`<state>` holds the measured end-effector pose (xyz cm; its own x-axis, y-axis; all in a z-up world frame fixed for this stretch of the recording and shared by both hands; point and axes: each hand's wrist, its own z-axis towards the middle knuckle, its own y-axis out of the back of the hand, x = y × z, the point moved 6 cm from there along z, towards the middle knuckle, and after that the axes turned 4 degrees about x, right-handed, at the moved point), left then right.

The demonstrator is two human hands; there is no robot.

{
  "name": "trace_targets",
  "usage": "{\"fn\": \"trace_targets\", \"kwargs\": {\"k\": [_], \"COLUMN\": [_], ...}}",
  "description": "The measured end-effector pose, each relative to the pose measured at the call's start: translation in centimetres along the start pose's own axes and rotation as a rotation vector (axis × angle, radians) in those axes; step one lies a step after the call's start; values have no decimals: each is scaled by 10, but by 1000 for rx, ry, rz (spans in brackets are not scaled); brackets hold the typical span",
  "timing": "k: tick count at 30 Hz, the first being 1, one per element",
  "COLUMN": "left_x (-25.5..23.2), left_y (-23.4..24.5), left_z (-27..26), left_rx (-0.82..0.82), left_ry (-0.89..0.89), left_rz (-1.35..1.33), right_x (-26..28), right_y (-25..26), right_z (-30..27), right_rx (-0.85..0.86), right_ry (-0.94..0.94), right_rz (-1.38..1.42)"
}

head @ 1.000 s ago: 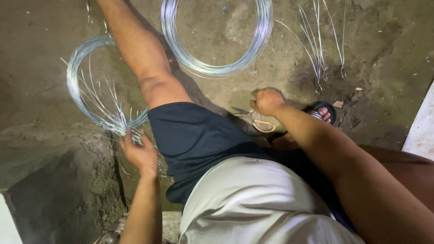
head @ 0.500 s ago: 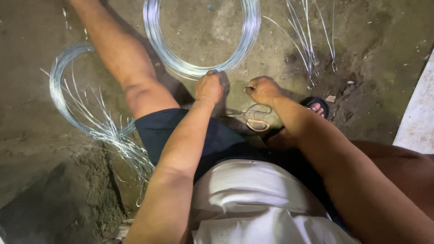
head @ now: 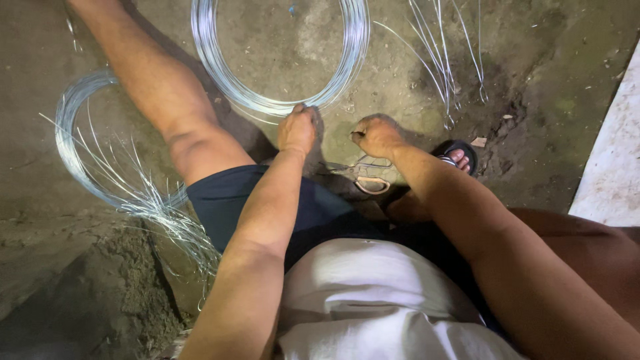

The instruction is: The person sits on the floor and repeatedly cuts short lengths of thin metal wire from a coil using shears. Cut pieces are placed into a growing pile on the floor. The person handles the wire and shears by hand throughout.

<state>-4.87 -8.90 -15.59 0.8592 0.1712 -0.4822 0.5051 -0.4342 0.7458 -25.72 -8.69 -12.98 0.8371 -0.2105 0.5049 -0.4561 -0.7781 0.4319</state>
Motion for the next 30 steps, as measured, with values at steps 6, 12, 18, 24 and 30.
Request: {"fn": "trace_targets", "kwargs": {"k": [6,12,18,24,30], "left_x": [-1,-19,-36,-44,-35], "left_y": [3,17,32,33,28], "left_z": [0,-7,-19,-27,-26], "left_rx": [11,-13,-21,5,-7], "left_ry": [2,-114,-205,-254,-189], "left_rz": [-32,-6,-34,5,123], "right_x": [0,-3,-3,0,13], "right_y": [5,7,14,39,65], "right_z": [-2,1,11,38,45], "right_rx": [-34,-44,-173,-277,-214], "right_ry": [-2,-29,-97,152,314], "right_rz": [30,33,525,907,988]}}
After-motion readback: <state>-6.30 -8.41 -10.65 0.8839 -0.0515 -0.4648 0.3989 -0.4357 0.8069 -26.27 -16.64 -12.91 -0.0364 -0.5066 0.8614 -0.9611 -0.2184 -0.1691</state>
